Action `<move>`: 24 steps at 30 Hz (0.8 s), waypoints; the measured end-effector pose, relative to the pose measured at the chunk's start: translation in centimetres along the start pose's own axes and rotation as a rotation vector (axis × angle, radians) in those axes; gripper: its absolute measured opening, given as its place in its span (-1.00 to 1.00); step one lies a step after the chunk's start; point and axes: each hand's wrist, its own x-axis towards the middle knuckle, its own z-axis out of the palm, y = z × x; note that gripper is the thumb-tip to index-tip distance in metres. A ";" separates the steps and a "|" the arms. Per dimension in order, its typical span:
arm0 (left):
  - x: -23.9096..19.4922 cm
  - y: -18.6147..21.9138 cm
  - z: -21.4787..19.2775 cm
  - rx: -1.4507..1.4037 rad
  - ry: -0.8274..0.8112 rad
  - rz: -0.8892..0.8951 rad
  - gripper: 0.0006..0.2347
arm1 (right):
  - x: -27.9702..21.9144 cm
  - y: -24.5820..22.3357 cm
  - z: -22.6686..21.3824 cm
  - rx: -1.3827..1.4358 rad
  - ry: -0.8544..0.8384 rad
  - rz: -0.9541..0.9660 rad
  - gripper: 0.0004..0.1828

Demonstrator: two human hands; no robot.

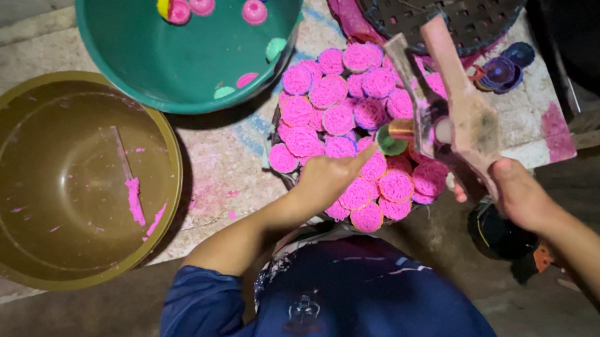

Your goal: The person scoops pink paste into a handheld mold, closes it, and presses the contents into a tray of pink flower-shaped items. They repeat this process multiple times, occasionally adjusting the items in the tray.

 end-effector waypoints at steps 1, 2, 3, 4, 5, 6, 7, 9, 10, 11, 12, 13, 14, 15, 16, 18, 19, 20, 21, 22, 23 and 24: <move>0.4 0.4 -1.2 -0.010 -0.093 -0.068 -0.40 | -0.3 -0.3 0.0 0.024 -0.021 0.011 0.01; 1.0 0.5 -2.3 -0.019 -0.185 -0.135 -0.37 | -0.4 -0.7 0.0 0.048 -0.042 0.022 0.02; 2.0 0.3 -3.3 -0.383 -0.028 -0.112 -0.33 | -0.5 -1.3 0.2 0.070 -0.066 0.033 0.03; 3.3 -0.2 -4.1 -0.745 0.134 -0.085 -0.29 | -0.6 -1.8 0.6 0.077 -0.119 0.067 0.01; 5.6 -0.7 -4.6 -1.362 0.086 -0.037 -0.33 | -0.6 -2.4 1.1 0.083 -0.170 0.099 -0.01; 7.6 -1.0 -4.9 -1.977 0.022 0.019 -0.36 | -0.5 -3.1 1.5 0.090 -0.222 0.130 -0.04; 8.6 -1.1 -4.8 -2.134 0.023 0.166 -0.34 | -0.4 -3.7 1.8 0.136 -0.209 0.271 -0.06; 11.2 -0.8 -3.8 -2.403 0.027 0.396 -0.40 | 0.1 -5.4 1.8 0.224 -0.182 0.548 -0.11; 12.6 -0.1 -3.1 -2.520 0.034 0.472 -0.47 | 0.3 -6.4 1.4 0.153 -0.150 0.562 -0.10; 14.0 0.2 -2.5 -2.637 0.036 0.558 -0.52 | 0.7 -7.4 0.7 0.080 -0.113 0.571 -0.10; 15.2 0.3 -1.9 -2.657 0.092 0.528 -0.57 | 1.1 -8.3 0.1 0.008 -0.076 0.579 -0.10; 15.9 0.4 -1.0 -2.683 0.150 0.482 -0.61 | 1.3 -8.7 -0.2 -0.057 -0.063 0.560 -0.09; 16.3 0.3 -0.1 -2.708 0.209 0.435 -0.64 | 1.5 -8.9 -0.3 -0.121 -0.049 0.542 -0.08; 16.6 0.1 0.6 -2.701 0.239 0.428 -0.65 | 1.7 -9.0 -0.2 -0.187 -0.034 0.520 -0.07; 17.0 -0.4 1.2 -2.694 0.269 0.420 -0.65 | 2.0 -9.0 -0.1 -0.259 -0.005 0.518 -0.05; 17.3 -1.5 2.2 -2.707 0.288 0.402 -0.66 | 2.8 -8.6 0.6 -0.404 0.050 0.511 -0.01; 17.3 -2.1 2.6 -2.728 0.274 0.390 -0.66 | 3.1 -8.4 1.1 -0.417 0.061 0.514 0.00; 17.3 -2.5 3.1 -2.749 0.261 0.378 -0.67 | 3.3 -8.2 1.5 -0.429 0.072 0.516 0.01; 17.3 -2.7 3.5 -2.739 0.276 0.352 -0.68 | 3.4 -8.2 1.8 -0.444 0.080 0.517 0.02; 17.3 -2.7 3.8 -2.729 0.290 0.325 -0.70 | 3.4 -8.3 2.0 -0.497 0.094 0.505 -0.01; 17.3 -2.8 4.1 -2.718 0.310 0.298 -0.71 | 3.4 -8.5 2.0 -0.551 0.104 0.491 -0.03; 17.3 -2.8 4.3 -2.714 0.318 0.291 -0.73 | 3.4 -8.8 2.1 -0.604 0.114 0.477 -0.05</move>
